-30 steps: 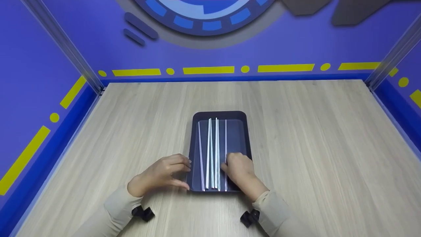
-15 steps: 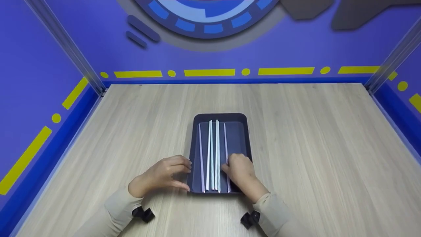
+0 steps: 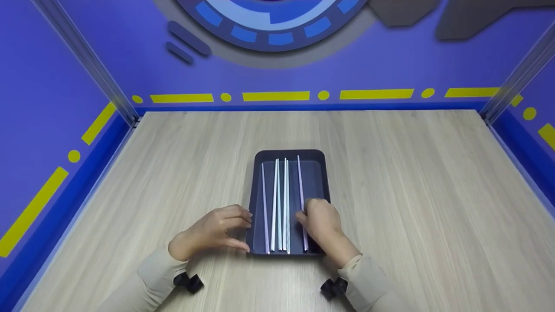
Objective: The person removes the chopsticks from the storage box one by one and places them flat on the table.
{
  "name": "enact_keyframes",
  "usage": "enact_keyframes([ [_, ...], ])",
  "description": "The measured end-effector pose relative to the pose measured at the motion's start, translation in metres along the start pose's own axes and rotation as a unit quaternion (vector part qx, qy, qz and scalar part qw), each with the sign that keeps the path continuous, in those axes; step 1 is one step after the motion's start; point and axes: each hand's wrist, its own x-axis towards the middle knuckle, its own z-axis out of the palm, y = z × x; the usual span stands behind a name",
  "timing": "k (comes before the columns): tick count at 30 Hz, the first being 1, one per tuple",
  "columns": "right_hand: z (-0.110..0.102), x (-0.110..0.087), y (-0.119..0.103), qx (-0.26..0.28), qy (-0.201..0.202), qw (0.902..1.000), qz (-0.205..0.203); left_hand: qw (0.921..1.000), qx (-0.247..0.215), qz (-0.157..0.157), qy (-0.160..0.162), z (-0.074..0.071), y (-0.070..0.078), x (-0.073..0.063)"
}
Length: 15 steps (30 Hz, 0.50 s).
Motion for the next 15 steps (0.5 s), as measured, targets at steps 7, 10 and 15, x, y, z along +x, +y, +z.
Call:
enact_keyframes([
  [7, -0.008, -0.001, 0.003, -0.011, 0.014, 0.9998, 0.004, 0.9999, 0.002, 0.005, 0.013, 0.001, 0.0, 0.001],
  [10, -0.01, 0.0, 0.004, -0.013, 0.02, 0.9997, 0.005, 0.9998, 0.004, 0.009, 0.019, 0.001, 0.0, 0.0],
  [15, -0.016, 0.0, 0.008, -0.01, 0.023, 0.9997, 0.007, 0.9997, 0.002, 0.011, 0.023, 0.002, 0.0, 0.0],
])
